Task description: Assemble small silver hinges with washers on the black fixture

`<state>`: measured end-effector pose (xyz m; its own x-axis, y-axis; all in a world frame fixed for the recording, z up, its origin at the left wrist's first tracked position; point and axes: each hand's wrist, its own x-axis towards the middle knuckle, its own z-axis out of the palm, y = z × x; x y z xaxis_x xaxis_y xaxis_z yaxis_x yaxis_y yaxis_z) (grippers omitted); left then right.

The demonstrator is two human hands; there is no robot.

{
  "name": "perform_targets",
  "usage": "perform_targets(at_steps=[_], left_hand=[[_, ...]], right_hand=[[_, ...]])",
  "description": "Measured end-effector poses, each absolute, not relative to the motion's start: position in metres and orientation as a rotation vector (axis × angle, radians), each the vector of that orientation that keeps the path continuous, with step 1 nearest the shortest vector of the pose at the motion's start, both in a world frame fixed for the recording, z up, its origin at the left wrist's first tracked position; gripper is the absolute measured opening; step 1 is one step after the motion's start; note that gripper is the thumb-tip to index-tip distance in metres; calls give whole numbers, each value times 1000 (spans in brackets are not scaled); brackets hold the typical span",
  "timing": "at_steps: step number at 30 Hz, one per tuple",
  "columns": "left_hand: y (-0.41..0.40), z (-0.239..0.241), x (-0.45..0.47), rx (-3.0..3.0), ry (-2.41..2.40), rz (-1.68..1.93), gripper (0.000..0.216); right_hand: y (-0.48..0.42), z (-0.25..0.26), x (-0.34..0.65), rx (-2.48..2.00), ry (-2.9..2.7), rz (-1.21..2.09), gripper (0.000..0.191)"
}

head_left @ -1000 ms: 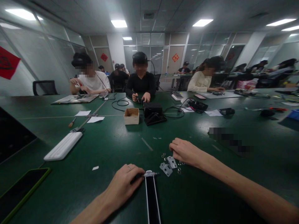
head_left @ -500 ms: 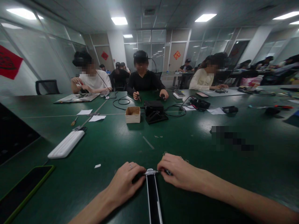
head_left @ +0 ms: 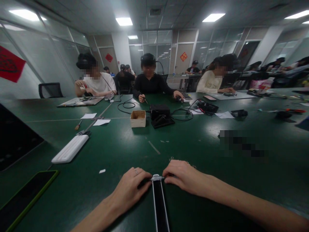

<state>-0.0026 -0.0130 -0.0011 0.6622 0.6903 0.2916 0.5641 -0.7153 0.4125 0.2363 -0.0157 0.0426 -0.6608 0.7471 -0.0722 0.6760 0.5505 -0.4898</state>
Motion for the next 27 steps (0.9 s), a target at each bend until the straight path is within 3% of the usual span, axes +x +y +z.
perform_targets(at_steps=[10, 19, 27], left_hand=[[-12, -11, -5, 2631, 1017, 681, 15], [-3, -28, -10, 2733, 931, 799, 16], [-7, -23, -12, 2685, 979, 698, 18]], right_hand=[[-23, 36, 227, -1267, -2563, 615, 15], [-12, -24, 225, -818, -2589, -209, 15], [-15, -32, 220, -716, -2374, -324, 24]])
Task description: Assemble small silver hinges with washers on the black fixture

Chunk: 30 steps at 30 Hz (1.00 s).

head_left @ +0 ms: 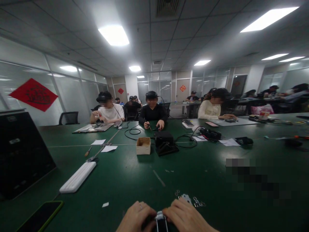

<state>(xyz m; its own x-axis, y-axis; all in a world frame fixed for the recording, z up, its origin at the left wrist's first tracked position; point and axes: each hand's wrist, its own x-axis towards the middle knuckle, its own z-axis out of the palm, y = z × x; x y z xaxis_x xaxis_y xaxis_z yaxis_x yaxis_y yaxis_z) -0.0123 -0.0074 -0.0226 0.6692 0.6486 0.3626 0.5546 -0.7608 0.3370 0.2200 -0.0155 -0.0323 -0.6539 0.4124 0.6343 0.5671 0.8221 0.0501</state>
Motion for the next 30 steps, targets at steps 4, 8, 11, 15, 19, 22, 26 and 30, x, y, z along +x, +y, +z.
perform_targets(at_steps=[4, 8, 11, 15, 19, 22, 26, 30], left_hand=[[-1, -39, -12, 2709, 926, 801, 18], [4, -51, -13, 2725, 890, 874, 17], [4, -52, -14, 2726, 907, 832, 19], [4, -50, -14, 2764, 925, 840, 21], [0, -37, -11, 2794, 957, 773, 25], [-5, -26, -9, 2781, 1028, 734, 22], [-6, -25, -7, 2796, 1069, 728, 20], [-1, -35, -8, 2824, 1058, 744, 19]], right_hand=[[-17, -32, 220, -715, -2385, -278, 23], [-16, -33, 220, -696, -2400, -239, 24], [-14, -34, 221, -686, -2380, -234, 26], [-11, -38, 220, -652, -2318, -268, 26], [-8, -42, 218, -648, -2306, -326, 22], [-7, -44, 217, -697, -2278, -293, 22], [-9, -41, 218, -718, -2240, -277, 26], [-10, -37, 218, -704, -2243, -271, 29]])
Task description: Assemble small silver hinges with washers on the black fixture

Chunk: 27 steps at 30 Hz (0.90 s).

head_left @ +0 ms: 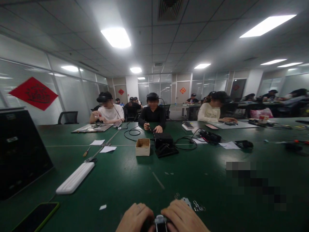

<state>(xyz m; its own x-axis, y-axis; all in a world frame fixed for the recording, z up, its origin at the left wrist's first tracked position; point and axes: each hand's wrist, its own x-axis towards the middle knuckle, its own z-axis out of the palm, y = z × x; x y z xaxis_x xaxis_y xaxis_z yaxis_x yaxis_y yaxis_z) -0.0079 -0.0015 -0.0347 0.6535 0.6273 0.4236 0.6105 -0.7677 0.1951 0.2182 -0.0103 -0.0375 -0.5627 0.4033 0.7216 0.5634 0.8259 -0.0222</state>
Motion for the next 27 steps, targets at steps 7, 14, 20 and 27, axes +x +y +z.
perform_targets(at_steps=[7, 14, 20, 27], left_hand=[[-6, -24, -9, 2842, 1061, 712, 16], [-17, -2, -3, 2774, 1089, 633, 13], [-15, 0, -3, 2718, 1051, 578, 12], [-13, 2, -6, 2713, 1010, 568, 13]], right_hand=[[-9, -39, 219, -730, -2303, -275, 22], [-26, -14, 223, -858, -2503, -44, 23], [-16, 38, 240, -930, -2655, 70, 36], [9, 76, 287, -1510, -2714, 202, 14]])
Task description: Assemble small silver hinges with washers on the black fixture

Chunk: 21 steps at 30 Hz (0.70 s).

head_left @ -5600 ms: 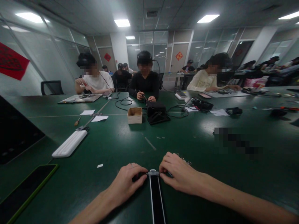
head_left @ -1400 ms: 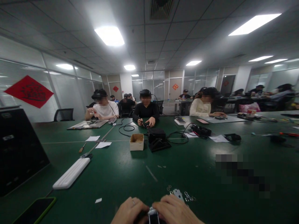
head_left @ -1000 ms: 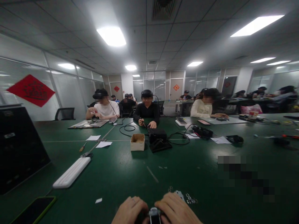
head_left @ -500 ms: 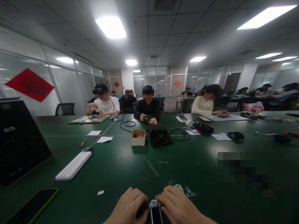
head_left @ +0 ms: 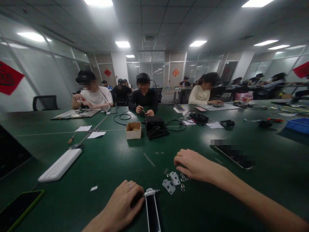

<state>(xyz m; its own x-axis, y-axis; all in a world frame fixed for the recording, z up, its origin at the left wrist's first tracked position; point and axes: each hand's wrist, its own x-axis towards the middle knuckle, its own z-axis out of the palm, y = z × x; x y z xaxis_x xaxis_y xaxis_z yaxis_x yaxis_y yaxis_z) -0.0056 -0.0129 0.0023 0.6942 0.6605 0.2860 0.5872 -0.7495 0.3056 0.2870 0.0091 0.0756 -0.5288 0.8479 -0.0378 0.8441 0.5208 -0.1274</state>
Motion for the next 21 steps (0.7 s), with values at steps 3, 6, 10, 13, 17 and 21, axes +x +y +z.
perform_targets(at_steps=[3, 6, 10, 13, 17, 21], left_hand=[[-13, 2, -5, 2693, 1002, 587, 14], [-13, 2, -5, 2688, 999, 587, 15], [-13, 2, -5, 2678, 1004, 557, 15], [-13, 1, -5, 2678, 985, 580, 14], [-12, 2, -4, 2692, 980, 609, 15], [-13, 6, -3, 2705, 988, 581, 14]], right_hand=[[10, 74, 299, -1745, -2744, 427, 13], [8, 74, 301, -1898, -2745, 527, 19], [6, 75, 299, -2028, -2709, 599, 24], [7, 73, 299, -2042, -2677, 655, 22], [11, 70, 301, -2031, -2670, 667, 19], [11, 74, 299, -2003, -2671, 645, 18]])
